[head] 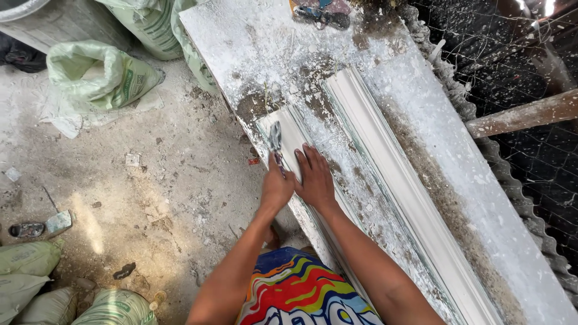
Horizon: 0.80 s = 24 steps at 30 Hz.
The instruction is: Trimming and cleaning excess plaster from decorative moldings using a putty knife.
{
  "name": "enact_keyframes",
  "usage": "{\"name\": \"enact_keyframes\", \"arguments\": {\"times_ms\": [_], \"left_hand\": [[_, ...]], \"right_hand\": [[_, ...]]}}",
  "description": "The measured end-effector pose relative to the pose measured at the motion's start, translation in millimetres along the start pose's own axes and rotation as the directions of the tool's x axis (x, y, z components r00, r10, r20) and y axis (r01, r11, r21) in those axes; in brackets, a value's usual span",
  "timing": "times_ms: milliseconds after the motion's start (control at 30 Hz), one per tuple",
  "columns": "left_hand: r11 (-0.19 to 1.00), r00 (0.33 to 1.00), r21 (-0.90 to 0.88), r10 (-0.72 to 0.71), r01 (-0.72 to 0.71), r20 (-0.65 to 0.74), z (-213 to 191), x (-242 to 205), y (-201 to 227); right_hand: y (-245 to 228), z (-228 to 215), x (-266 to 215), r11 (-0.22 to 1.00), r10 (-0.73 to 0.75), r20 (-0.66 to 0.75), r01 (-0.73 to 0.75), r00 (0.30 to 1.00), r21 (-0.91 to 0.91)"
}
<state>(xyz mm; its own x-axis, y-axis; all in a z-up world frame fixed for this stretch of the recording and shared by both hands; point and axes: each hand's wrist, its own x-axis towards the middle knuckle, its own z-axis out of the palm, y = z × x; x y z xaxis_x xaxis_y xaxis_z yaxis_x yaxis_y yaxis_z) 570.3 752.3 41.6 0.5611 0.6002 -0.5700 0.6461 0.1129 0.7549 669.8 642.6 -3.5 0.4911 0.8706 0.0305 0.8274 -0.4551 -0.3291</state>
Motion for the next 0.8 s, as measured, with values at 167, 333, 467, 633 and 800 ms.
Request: {"name": "enact_keyframes", "arguments": {"times_ms": [167, 333, 467, 633, 800], "left_hand": [[0.996, 0.995, -0.022, -0.086, 0.088, 0.055, -23, -5, 33], [0.993, 0.988, 0.001, 0.116, -0.116, -0.1, -3, 19, -13], [0.999, 0.998, -0.002, 0.041, -0.041, -0.046, -1, 14, -16], [0.993, 0.99, -0.044, 0.1, -0.105, -0.099, -8, 29, -12], [0.999, 0.995, 0.03, 0.046, -0.043, -0.088, 0, 27, -19]], "right_hand": [[-2, -1, 5, 1.0, 0.018, 0.034, -0.019, 0.999, 0.004], [-6, -7, 4, 0.999, 0.034, 0.012, -0.034, 0.999, 0.018], [-3, -3, 0, 1.0, 0.013, 0.001, -0.013, 1.0, 0.016], [-5, -7, 3, 1.0, 0.017, 0.007, -0.017, 1.0, 0.011], [-5, -6, 4, 1.0, -0.007, -0.028, 0.007, 1.0, 0.011]]}}
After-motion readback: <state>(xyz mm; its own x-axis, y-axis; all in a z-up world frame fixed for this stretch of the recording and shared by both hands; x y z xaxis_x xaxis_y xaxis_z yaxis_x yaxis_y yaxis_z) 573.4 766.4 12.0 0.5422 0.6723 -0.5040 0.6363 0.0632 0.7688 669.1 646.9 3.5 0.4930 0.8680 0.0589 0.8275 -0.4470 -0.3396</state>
